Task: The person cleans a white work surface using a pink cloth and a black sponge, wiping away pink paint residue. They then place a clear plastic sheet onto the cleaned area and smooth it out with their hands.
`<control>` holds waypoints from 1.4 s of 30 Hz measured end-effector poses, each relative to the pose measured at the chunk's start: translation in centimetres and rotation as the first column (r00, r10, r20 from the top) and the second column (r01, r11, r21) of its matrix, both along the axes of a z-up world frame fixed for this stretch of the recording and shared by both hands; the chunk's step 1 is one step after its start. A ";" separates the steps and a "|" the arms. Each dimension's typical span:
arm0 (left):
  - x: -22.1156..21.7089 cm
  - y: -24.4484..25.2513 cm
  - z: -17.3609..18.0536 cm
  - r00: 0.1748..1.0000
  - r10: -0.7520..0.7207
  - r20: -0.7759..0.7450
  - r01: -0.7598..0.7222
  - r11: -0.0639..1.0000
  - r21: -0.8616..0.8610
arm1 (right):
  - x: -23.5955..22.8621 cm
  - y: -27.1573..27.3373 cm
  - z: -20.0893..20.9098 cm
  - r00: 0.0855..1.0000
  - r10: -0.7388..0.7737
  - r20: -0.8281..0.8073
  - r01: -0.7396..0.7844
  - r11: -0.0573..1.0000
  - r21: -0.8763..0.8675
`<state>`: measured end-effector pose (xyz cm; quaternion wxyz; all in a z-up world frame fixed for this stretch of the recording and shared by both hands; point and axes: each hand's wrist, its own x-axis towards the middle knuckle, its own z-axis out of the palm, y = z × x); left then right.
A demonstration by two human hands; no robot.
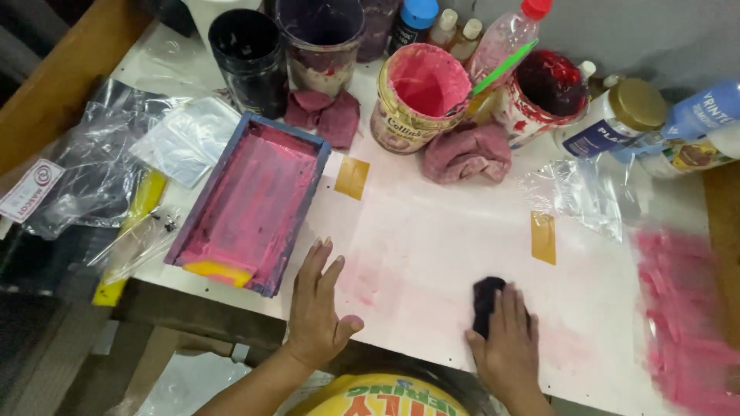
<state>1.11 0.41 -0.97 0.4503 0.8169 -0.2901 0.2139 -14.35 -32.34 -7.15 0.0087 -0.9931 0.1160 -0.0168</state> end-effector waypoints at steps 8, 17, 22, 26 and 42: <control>-0.6 0.4 -0.4 0.998 -0.050 0.047 0.054 0.995 -0.084 | 15.1 15.0 5.6 0.885 0.436 -0.163 -0.413 0.897 0.160; -0.6 -0.2 0.0 0.999 -0.045 0.011 0.046 0.997 -0.062 | 1.3 5.4 2.4 0.868 0.497 -0.014 -0.488 0.856 0.170; -0.4 -0.3 -0.1 0.999 -0.032 -0.017 0.032 0.998 -0.045 | -7.1 -8.2 -0.5 0.976 -0.163 -0.147 0.174 0.983 0.063; -0.6 -0.3 -0.1 1.000 -0.017 -0.014 0.017 1.000 -0.013 | -4.5 -7.3 -0.9 0.961 -0.268 -0.069 0.267 0.963 -0.018; -0.3 -0.8 -0.3 1.000 -0.024 0.001 0.024 1.000 -0.002 | 6.6 8.9 5.6 0.795 0.598 0.099 -0.595 0.740 0.314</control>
